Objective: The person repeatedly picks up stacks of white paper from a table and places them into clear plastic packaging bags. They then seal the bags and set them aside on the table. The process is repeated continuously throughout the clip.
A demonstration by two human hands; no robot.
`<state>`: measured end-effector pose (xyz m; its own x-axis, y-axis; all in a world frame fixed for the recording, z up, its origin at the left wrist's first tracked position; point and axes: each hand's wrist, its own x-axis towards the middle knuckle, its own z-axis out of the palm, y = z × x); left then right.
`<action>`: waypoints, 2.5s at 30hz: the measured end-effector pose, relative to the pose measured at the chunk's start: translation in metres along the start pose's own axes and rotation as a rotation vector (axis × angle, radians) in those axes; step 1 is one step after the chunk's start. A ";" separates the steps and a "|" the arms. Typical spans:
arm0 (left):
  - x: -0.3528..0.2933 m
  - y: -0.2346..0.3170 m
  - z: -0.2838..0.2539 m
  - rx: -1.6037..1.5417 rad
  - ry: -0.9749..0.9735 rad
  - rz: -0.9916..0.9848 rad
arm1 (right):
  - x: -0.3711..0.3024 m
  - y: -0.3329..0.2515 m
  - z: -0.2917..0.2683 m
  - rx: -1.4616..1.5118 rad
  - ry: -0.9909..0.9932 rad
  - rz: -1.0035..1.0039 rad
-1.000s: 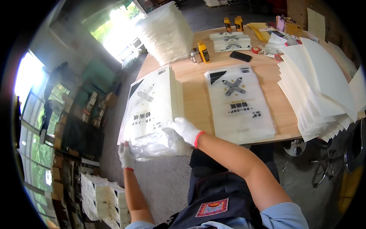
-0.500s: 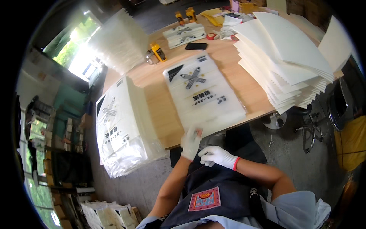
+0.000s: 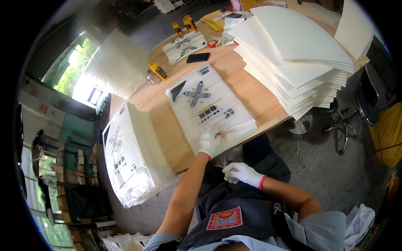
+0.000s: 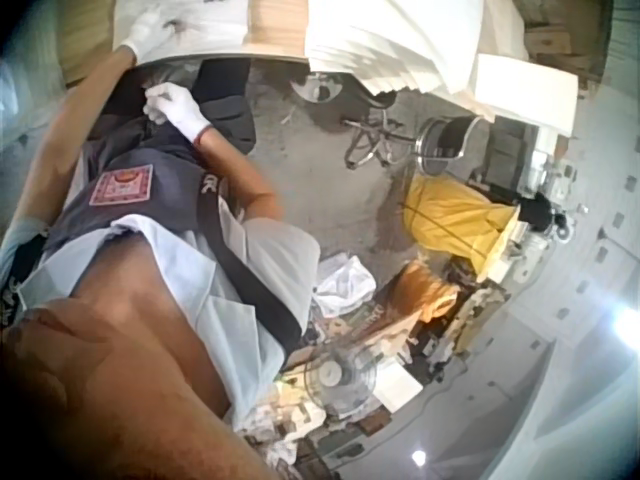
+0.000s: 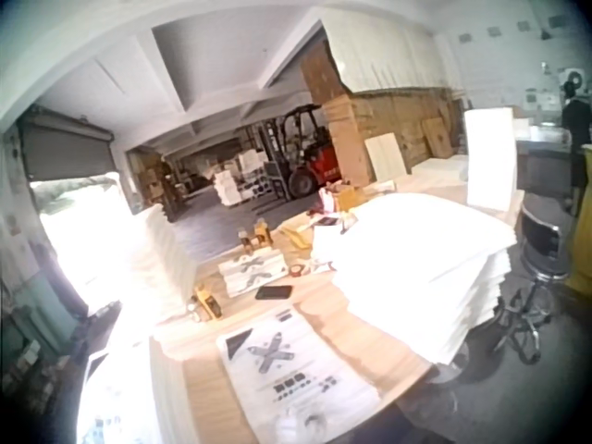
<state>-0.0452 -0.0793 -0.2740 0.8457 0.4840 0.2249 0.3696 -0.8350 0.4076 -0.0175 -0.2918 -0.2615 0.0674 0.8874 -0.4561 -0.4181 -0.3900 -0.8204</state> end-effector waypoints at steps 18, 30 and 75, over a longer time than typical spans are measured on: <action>0.036 -0.024 -0.090 -1.042 0.051 -0.317 | 0.109 -0.084 -0.035 -0.331 0.516 -0.204; 0.043 -0.029 -0.127 -1.580 0.325 -0.275 | 0.075 -0.077 -0.072 -0.693 0.633 -0.006; -0.040 0.116 -0.072 -2.448 -0.111 -0.464 | -0.064 -0.117 -0.034 0.969 -0.029 -0.672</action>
<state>-0.0640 -0.1769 -0.1724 0.9145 0.3871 -0.1176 -0.3542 0.9065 0.2298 0.0575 -0.3117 -0.1482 0.5211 0.8534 -0.0138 -0.8206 0.4965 -0.2830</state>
